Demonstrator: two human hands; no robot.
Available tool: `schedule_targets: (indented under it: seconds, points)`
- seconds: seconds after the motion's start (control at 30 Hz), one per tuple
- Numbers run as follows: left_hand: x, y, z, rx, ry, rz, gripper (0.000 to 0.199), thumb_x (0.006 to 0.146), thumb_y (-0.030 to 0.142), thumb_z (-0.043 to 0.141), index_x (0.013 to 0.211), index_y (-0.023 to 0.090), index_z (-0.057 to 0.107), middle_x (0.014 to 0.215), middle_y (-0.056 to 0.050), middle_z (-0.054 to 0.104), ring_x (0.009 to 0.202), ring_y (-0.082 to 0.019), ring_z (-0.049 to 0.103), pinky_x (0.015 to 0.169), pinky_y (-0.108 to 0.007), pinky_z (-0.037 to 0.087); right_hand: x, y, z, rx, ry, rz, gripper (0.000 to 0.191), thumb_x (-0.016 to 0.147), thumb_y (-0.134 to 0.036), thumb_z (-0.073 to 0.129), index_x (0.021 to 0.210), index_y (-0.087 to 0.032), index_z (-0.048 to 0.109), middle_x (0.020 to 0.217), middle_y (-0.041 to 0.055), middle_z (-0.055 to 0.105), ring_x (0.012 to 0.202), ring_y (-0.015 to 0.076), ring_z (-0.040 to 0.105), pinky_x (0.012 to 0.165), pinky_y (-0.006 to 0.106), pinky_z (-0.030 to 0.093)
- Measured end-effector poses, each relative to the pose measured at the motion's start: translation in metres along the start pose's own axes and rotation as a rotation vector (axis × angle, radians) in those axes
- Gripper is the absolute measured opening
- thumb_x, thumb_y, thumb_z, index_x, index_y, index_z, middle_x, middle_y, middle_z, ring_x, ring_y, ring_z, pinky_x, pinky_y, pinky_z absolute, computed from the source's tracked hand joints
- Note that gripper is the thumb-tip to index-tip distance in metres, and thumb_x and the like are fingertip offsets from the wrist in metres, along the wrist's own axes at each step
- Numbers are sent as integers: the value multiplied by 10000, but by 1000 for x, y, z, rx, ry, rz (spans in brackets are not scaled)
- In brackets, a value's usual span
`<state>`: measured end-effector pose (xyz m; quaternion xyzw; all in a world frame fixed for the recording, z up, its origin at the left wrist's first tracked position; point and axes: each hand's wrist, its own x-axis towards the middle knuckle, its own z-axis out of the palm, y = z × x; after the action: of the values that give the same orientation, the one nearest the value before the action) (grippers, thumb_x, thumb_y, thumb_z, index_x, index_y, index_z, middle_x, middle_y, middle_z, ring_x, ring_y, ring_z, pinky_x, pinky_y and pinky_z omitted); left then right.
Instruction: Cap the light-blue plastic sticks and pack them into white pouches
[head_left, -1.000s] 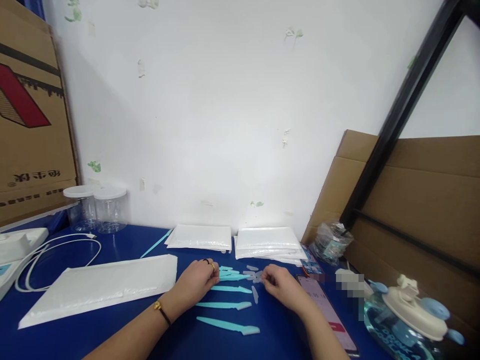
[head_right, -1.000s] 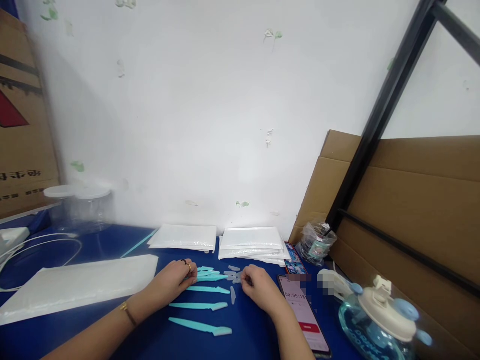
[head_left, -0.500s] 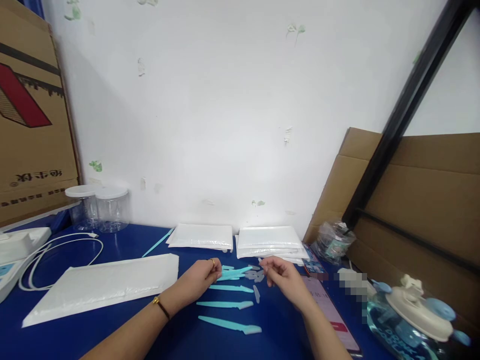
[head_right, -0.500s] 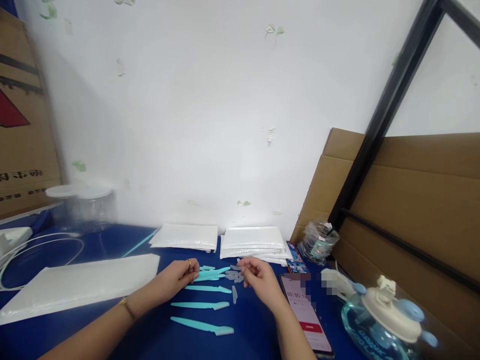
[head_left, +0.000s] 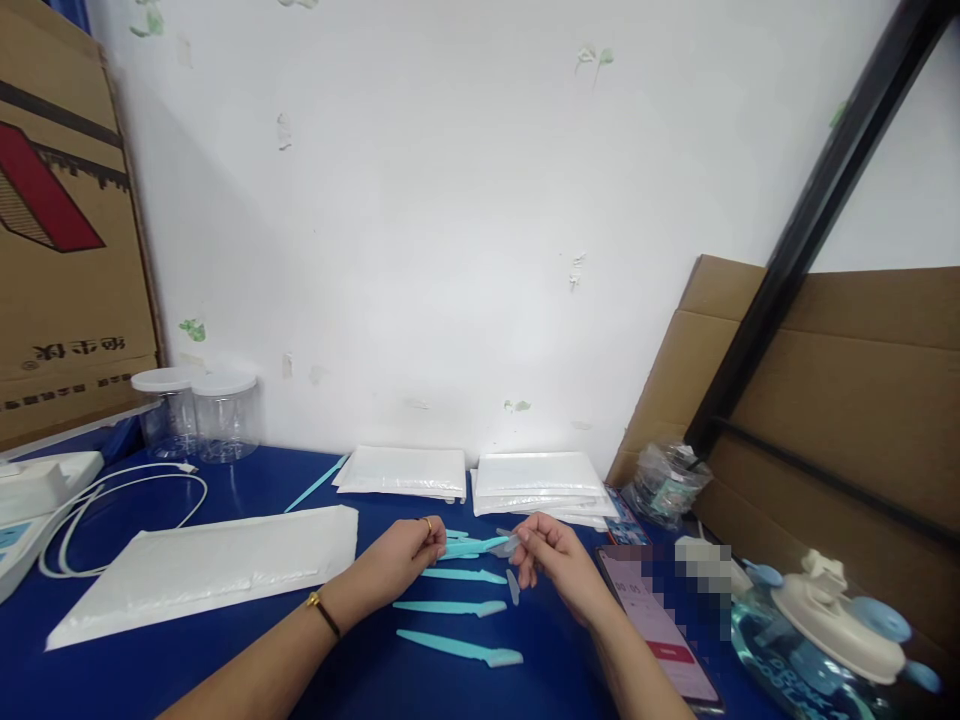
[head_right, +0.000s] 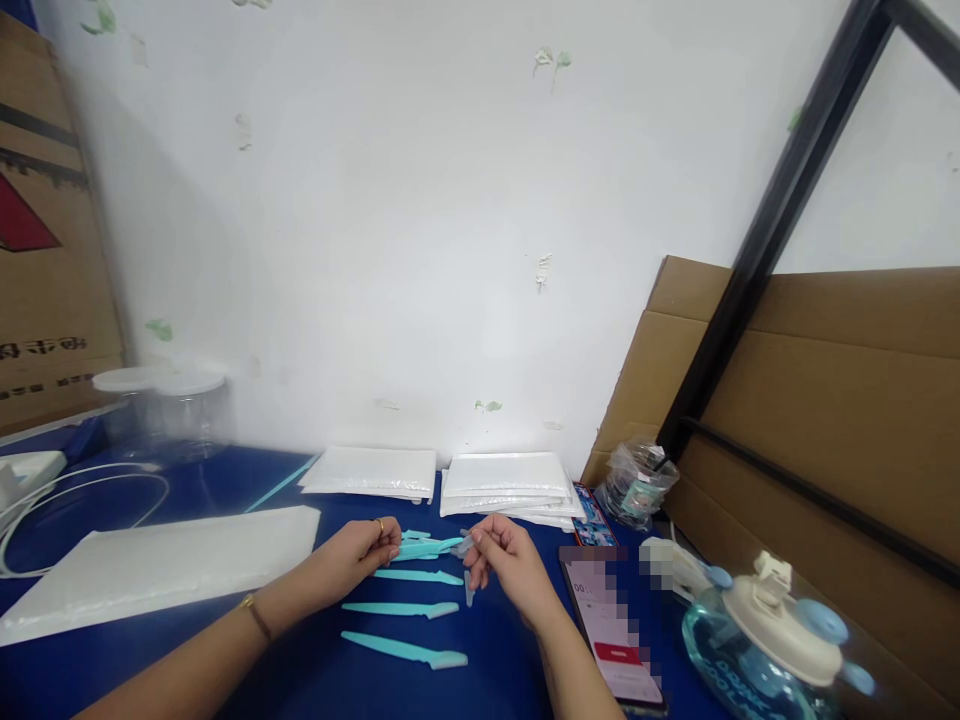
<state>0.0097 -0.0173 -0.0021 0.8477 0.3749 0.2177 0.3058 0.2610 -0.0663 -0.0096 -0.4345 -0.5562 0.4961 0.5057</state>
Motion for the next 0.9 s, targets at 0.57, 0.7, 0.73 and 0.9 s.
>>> schedule_targets:
  seconds: [0.57,0.7,0.73,0.9]
  points:
    - [-4,14,-1,43,-39,-29,220,856,363,409,781,198,534,680,32,504,612,-113,420,558,-201,316,-1,3,10,-35,-97,64,385,758,-537,626,782,-161,544,647,17,646,476,137,606,458,228,401]
    - [-8,18,0,114,-122,-39,201,809,353,489,752,201,607,759,8,578,667,-125,501,578,-205,345,-3,-1,-3,-443,-78,-25,336,850,-477,518,751,-165,592,632,-4,598,510,117,552,515,229,386]
    - [-8,17,0,136,-148,-41,193,794,353,513,741,202,620,769,4,588,682,-130,517,577,-206,349,-4,-2,-7,-569,-63,-82,281,863,-410,516,758,-169,615,678,1,598,558,119,550,546,228,386]
    - [-6,7,4,221,-117,-37,210,737,383,607,895,247,633,850,7,602,764,-158,550,628,-221,376,-7,-2,-18,-913,-193,-139,190,731,-88,583,836,-218,675,836,7,560,721,135,550,628,215,392]
